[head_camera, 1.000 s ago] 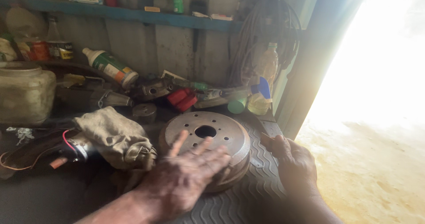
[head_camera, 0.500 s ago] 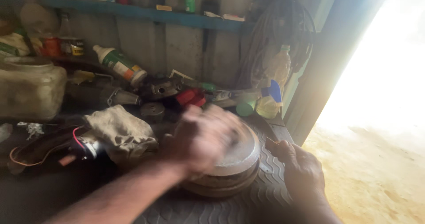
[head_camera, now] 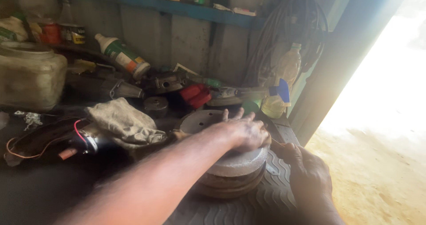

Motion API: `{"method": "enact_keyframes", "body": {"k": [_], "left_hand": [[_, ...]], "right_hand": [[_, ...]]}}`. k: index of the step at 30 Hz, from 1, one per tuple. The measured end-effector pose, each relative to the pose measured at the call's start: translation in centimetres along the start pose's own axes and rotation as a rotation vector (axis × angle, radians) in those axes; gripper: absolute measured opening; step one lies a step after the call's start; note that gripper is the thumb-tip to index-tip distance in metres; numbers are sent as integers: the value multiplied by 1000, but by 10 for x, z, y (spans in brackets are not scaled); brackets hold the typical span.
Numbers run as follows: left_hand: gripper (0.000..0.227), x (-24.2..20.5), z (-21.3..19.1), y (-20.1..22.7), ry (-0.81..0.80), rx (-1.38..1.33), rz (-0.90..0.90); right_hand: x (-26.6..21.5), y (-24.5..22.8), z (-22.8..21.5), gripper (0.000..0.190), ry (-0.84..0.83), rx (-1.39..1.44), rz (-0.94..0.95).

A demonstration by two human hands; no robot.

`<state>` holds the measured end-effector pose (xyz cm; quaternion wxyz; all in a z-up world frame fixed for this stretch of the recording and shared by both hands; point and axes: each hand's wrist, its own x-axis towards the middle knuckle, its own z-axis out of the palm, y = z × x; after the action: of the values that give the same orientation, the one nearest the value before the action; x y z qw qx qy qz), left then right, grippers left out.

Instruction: The person wipes a brake drum with a cloth and then scrubs the surface of the drum with sandpaper.

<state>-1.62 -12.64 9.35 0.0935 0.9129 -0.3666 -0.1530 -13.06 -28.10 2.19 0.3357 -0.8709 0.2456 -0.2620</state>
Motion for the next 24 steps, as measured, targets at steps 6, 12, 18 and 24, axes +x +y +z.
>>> {"method": "enact_keyframes", "body": {"k": [6,12,18,24], "left_hand": [[68,-7,0,4,10,19,64],[71,-49,10,15,28,41,141],[78,-85,23,13,103,87,203],[74,-119,50,-20,201,147,143]], "right_hand": [[0,2,-2,51,9,40,-18],[-1,4,-2,52,-26,136,-52],[-7,-2,-9,47,8,82,-50],[-12,-9,-14,48,-2,136,-34]]}}
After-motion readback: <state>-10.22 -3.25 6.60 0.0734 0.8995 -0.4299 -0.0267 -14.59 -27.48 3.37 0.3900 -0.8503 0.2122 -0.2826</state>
